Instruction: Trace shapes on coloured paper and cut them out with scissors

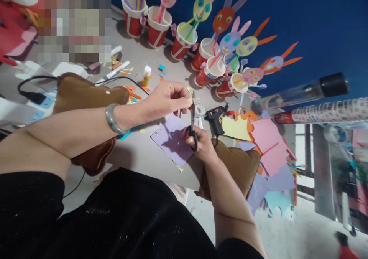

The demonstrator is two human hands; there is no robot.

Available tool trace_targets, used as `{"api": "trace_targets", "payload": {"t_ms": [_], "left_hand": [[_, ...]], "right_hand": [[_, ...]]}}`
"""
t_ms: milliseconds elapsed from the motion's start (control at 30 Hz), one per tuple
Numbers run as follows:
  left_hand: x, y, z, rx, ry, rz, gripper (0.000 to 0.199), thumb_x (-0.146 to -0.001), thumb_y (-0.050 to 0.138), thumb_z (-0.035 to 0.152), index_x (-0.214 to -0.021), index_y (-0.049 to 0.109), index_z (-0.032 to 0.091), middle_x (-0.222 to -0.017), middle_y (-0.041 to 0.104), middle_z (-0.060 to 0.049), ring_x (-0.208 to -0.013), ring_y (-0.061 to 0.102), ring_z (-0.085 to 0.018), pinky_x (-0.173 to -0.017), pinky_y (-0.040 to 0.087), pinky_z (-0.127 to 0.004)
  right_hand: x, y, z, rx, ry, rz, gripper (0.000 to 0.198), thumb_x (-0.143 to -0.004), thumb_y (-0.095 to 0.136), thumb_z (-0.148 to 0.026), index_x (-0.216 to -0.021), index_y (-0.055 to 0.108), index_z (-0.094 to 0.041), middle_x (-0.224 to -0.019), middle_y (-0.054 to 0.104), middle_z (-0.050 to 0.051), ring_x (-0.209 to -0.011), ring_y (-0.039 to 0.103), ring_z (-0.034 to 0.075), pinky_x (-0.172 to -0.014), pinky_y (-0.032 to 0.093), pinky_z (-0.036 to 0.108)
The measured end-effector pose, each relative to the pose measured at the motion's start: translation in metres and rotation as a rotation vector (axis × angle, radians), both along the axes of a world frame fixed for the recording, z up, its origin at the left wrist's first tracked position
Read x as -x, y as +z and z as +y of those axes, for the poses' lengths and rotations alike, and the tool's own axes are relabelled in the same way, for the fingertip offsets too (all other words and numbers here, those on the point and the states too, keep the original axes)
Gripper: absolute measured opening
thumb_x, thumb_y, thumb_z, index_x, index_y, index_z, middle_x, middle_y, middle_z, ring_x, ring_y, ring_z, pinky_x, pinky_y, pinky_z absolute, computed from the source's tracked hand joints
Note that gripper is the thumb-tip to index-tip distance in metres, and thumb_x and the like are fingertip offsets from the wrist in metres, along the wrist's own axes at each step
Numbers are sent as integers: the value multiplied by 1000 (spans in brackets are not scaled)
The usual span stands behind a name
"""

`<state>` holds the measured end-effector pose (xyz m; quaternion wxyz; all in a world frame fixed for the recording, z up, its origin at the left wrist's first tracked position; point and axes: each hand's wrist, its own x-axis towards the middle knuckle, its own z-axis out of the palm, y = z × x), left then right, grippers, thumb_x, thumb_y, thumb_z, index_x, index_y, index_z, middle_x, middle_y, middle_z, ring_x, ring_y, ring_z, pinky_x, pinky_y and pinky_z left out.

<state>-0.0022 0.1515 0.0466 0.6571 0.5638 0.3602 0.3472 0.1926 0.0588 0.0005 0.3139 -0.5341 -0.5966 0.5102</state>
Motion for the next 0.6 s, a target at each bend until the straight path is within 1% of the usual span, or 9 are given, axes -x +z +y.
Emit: {"api": "trace_targets", "payload": {"t_ms": [233,433,600], "left_hand": [[0,3,-1,9,14,-9,18,-82,66,8,-67,58,16,-65,66,0,-58,61,-7,-55,49,-19],[0,7,-1,43,12,-33,22,-90,62,14,-68,58,15,-74,70,-3,-61,64,-7,-54,48,-18],[0,1,0,-7,-14,-18,15,-86,66,11,-72,63,15,-66,67,-1,-58,61,-6,-53,48,-16]], "right_hand": [[0,-2,0,-1,0,13,69,-69,69,-87,-62,50,-21,-63,53,-1,-59,42,12,-59,34,30],[0,-1,0,7,-10,34,67,-69,72,-84,-62,49,-21,-62,53,-2,-57,41,12,-57,33,29],[1,-1,0,2,-18,27,69,-68,71,-86,-61,50,-21,-61,53,-2,-57,42,12,-56,32,29]]}}
